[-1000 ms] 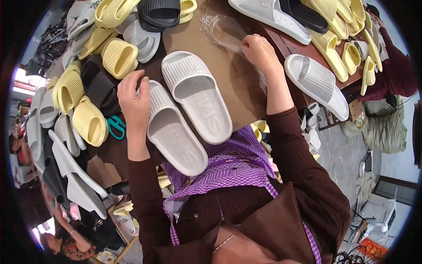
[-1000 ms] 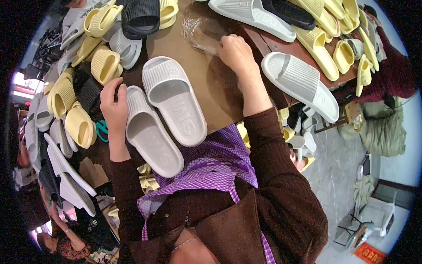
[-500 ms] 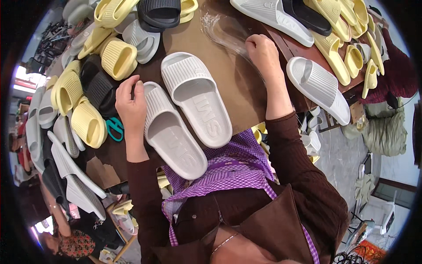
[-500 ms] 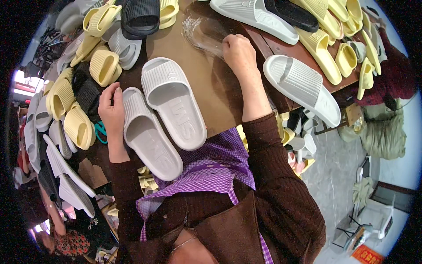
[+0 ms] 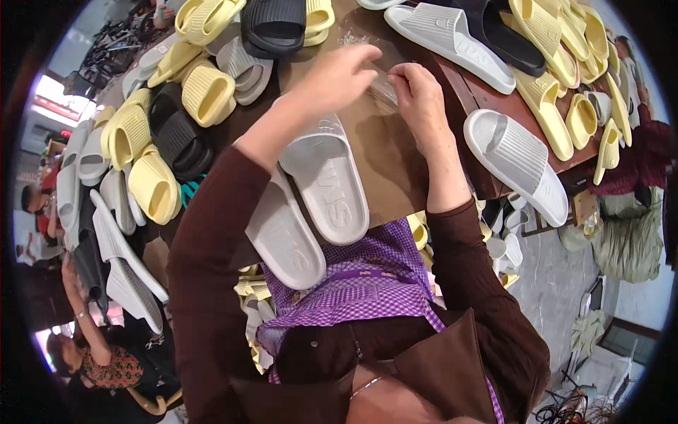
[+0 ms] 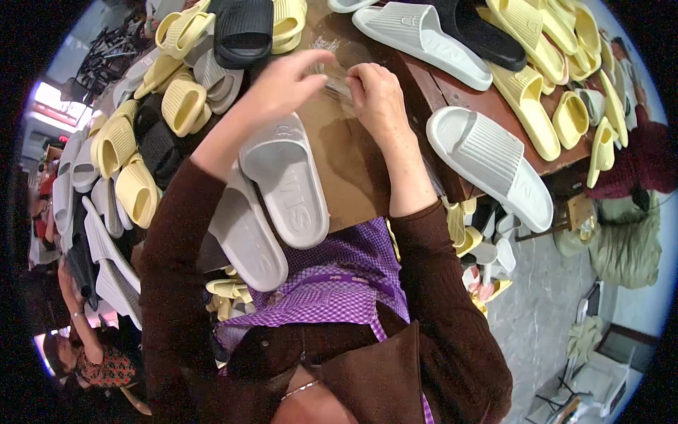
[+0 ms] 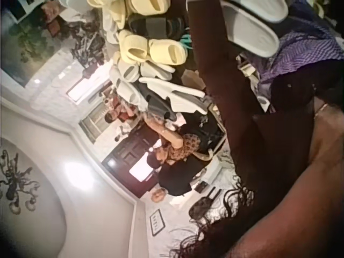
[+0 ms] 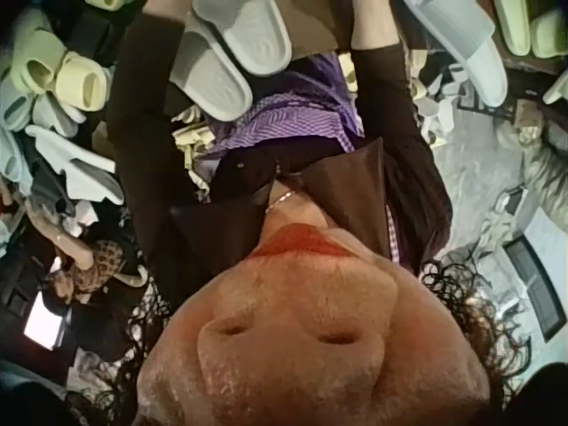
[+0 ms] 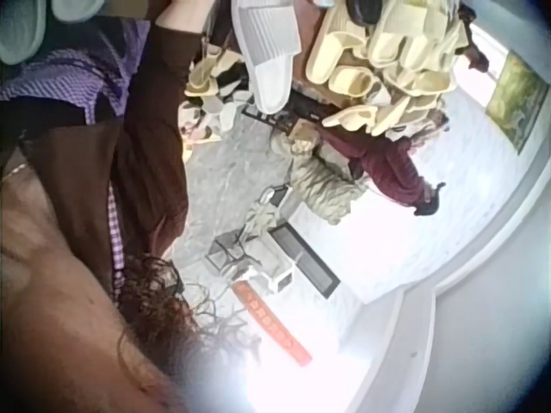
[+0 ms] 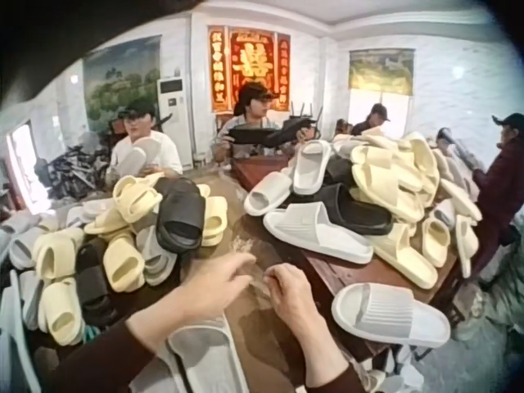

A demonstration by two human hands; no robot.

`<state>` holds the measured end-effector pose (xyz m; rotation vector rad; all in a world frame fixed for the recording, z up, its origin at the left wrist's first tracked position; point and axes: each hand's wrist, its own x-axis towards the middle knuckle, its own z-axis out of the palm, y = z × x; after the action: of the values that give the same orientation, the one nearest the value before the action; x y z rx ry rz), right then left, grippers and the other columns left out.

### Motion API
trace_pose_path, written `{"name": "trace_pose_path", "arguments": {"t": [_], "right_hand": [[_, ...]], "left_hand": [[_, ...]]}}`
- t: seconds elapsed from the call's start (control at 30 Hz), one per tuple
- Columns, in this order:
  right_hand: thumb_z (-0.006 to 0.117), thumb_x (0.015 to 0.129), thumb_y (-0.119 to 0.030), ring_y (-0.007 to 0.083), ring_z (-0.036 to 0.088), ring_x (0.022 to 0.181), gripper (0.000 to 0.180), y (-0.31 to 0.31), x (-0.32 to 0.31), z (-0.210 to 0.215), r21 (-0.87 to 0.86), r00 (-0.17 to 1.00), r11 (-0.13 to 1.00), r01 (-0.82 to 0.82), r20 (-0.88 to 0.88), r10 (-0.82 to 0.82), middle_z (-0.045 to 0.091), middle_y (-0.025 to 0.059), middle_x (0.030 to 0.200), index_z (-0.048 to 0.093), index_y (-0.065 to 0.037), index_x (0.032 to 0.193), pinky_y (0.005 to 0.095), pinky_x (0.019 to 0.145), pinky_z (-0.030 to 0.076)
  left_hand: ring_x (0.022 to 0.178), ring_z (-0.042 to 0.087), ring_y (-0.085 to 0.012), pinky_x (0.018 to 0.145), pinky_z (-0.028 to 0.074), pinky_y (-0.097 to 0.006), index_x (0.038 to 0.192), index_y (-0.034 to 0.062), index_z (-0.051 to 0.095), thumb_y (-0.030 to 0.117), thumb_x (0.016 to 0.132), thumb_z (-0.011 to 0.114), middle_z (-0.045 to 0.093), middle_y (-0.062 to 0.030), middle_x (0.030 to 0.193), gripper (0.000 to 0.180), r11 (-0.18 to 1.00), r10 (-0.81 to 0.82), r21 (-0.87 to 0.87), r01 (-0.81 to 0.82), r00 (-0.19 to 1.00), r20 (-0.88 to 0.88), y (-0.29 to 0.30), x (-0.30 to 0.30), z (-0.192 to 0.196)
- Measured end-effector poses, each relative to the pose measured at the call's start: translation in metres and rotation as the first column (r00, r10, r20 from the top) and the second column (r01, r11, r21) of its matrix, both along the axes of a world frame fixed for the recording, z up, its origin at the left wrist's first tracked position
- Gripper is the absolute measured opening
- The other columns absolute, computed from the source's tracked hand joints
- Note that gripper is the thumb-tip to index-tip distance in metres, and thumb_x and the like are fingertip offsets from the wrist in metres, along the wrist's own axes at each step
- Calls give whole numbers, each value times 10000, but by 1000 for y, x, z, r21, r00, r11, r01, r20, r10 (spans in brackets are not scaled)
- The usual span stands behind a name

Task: The person pairs slides together by threading plastic tag fasteners through the slippers by hand and securing them, then places each attached pair onto a pile.

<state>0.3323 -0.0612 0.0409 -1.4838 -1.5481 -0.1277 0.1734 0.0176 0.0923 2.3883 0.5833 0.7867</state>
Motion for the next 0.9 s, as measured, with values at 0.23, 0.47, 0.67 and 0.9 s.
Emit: {"name": "trace_pose_path", "arguments": {"t": [0.23, 0.47, 0.67, 0.9], "right_hand": [[602, 776, -92, 322, 585, 795, 118, 2, 5, -14, -258, 988, 955, -149, -87, 131, 599, 154, 860, 607, -25, 873, 359, 701, 469], [589, 772, -112, 341, 576, 857, 117, 8, 10, -34, -355, 983, 934, 42, 182, 25, 596, 155, 877, 601, -37, 862, 413, 742, 467], [570, 781, -112, 345, 571, 875, 101, 14, 23, -47, -333, 975, 928, 167, 193, -106, 595, 154, 888, 590, -42, 851, 427, 754, 465], [559, 794, -124, 356, 569, 880, 98, 17, 14, -40, -383, 964, 889, 253, 181, -196, 598, 168, 912, 577, -38, 837, 430, 755, 467]], "left_hand": [[715, 598, -164, 669, 471, -302, 925, -32, 624, 172, 798, 565, 649, -104, 829, 247, 992, -52, -124, 17, 957, -286, 24, 18, -31], [638, 564, -139, 594, 448, -277, 842, -37, 639, 155, 784, 593, 627, -78, 722, 206, 988, 156, -11, -155, 986, 60, 59, -21, -9], [460, 430, -55, 418, 343, -217, 907, -37, 620, 126, 799, 599, 517, 10, 604, 196, 804, 453, -562, -193, 811, 370, 56, -75, 34], [444, 376, -58, 425, 334, -210, 917, -44, 594, 93, 823, 590, 459, 25, 578, 166, 769, 555, -632, -102, 596, 580, 47, -167, 51]]}}
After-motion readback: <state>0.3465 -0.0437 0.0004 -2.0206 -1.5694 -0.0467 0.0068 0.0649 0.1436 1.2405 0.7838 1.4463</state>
